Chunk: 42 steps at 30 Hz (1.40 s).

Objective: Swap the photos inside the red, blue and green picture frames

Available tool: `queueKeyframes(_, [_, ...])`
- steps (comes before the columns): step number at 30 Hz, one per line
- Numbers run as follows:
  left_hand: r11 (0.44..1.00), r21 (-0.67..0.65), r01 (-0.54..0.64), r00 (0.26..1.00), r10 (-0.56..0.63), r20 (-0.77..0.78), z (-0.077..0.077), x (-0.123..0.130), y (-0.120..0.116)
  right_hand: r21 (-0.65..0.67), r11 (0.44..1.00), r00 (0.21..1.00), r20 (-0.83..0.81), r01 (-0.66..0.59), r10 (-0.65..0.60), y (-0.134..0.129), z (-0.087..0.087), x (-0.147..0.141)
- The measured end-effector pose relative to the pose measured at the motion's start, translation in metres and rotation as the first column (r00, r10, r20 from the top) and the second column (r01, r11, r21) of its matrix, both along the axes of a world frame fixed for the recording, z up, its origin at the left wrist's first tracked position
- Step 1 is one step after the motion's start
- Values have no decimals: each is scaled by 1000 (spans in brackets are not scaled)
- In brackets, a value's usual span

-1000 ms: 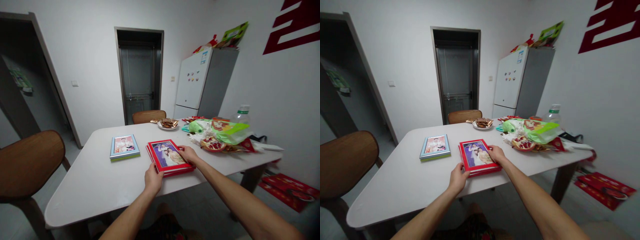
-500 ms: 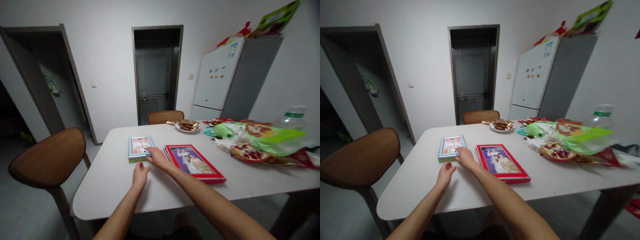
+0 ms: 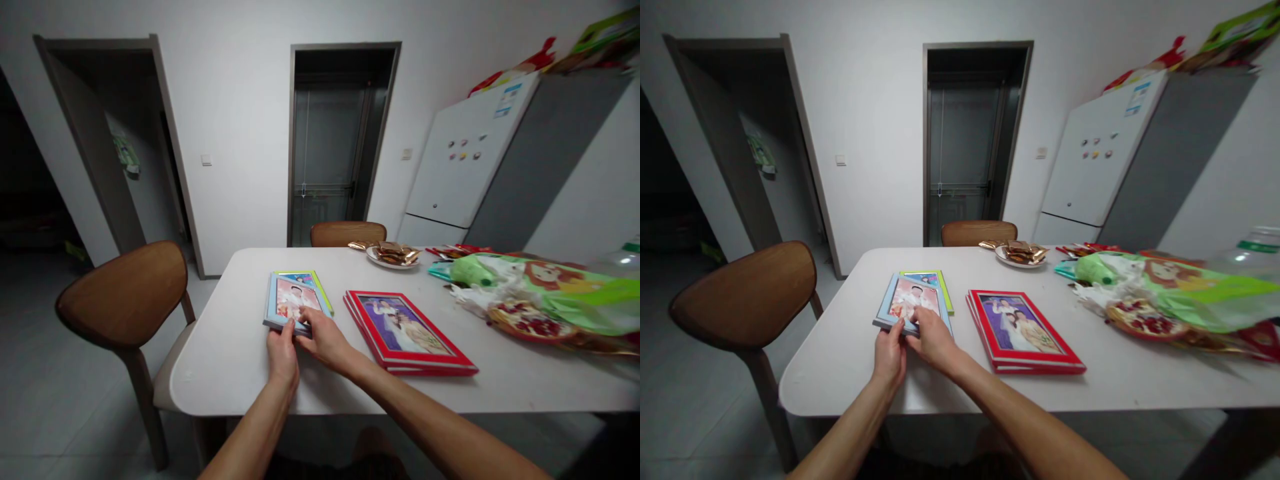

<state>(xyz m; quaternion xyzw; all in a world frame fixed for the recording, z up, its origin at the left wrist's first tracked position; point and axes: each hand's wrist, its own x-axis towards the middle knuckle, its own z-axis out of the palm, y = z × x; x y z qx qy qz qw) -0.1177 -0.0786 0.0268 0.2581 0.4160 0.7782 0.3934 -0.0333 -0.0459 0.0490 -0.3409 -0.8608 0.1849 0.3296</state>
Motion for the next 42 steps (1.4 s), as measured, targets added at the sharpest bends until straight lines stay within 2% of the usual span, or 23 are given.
queueKeyframes(2, [998,56,-20,992,27,-125,8,6,-14,-173,982,979,-197,-80,45,-14,12,6])
queueKeyframes(3, [997,75,-18,974,34,-222,12,8,-22,-269,954,947,-317,-132,42,-20,18,9])
queueKeyframes(4, [996,88,-8,942,37,-333,15,10,-30,-364,913,898,-440,-185,7,-25,24,13])
queueKeyframes(6, [995,91,32,831,25,-556,18,12,-47,-520,803,758,-637,-293,-136,-35,34,22])
queueKeyframes(8, [993,96,71,648,27,-761,17,13,-64,-600,702,640,-721,-384,-266,-44,41,34])
queueKeyframes(9, [990,104,93,527,40,-849,16,14,-72,-615,670,607,-736,-415,-300,-48,42,40])
queueKeyframes(11, [984,117,138,266,77,-961,11,16,-87,-633,636,589,-739,-440,-328,-57,40,52])
queueKeyframes(13, [981,98,165,32,94,-995,5,19,-99,-662,613,615,-712,-430,-338,-64,33,62])
queueKeyframes(14, [984,80,162,-60,90,-994,2,21,-104,-679,601,635,-695,-422,-338,-67,28,66])
queueKeyframes(16, [990,45,132,-195,71,-978,-2,25,-112,-711,578,685,-652,-402,-326,-70,16,73])
queueKeyframes(18, [994,17,106,-278,46,-959,-7,29,-117,-745,567,749,-587,-351,-307,-68,4,78])
queueKeyframes(20, [995,-16,103,-323,19,-946,-12,31,-119,-764,597,824,-488,-244,-288,-62,-9,81])
queueKeyframes(22, [992,-68,111,-341,-26,-940,-16,29,-119,-726,685,903,-327,-51,-279,-54,-19,84])
queueKeyframes(24, [987,-128,95,-342,-88,-935,-17,23,-119,-591,791,948,-131,160,-289,-46,-26,87])
queueKeyframes(26, [983,-175,53,-335,-148,-931,-17,13,-118,-431,857,954,31,282,-298,-41,-29,89])
queueKeyframes(29, [972,-234,1,-312,-222,-924,-13,0,-119,-289,900,942,186,325,-280,-37,-30,89])
queueKeyframes(33, [955,-297,4,-274,-285,-919,-10,-8,-120,-133,918,877,371,375,-304,-35,-28,86])
queueKeyframes(36, [954,-299,9,-239,-288,-927,-13,-8,-121,-34,941,868,399,336,-296,-33,-26,82])
queueKeyframes(39, [959,-283,27,-212,-272,-939,-15,-9,-120,-11,960,882,398,278,-251,-30,-27,76])
queueKeyframes(42, [960,-277,39,-199,-264,-944,-14,-9,-119,10,955,869,411,298,-275,-25,-29,69])
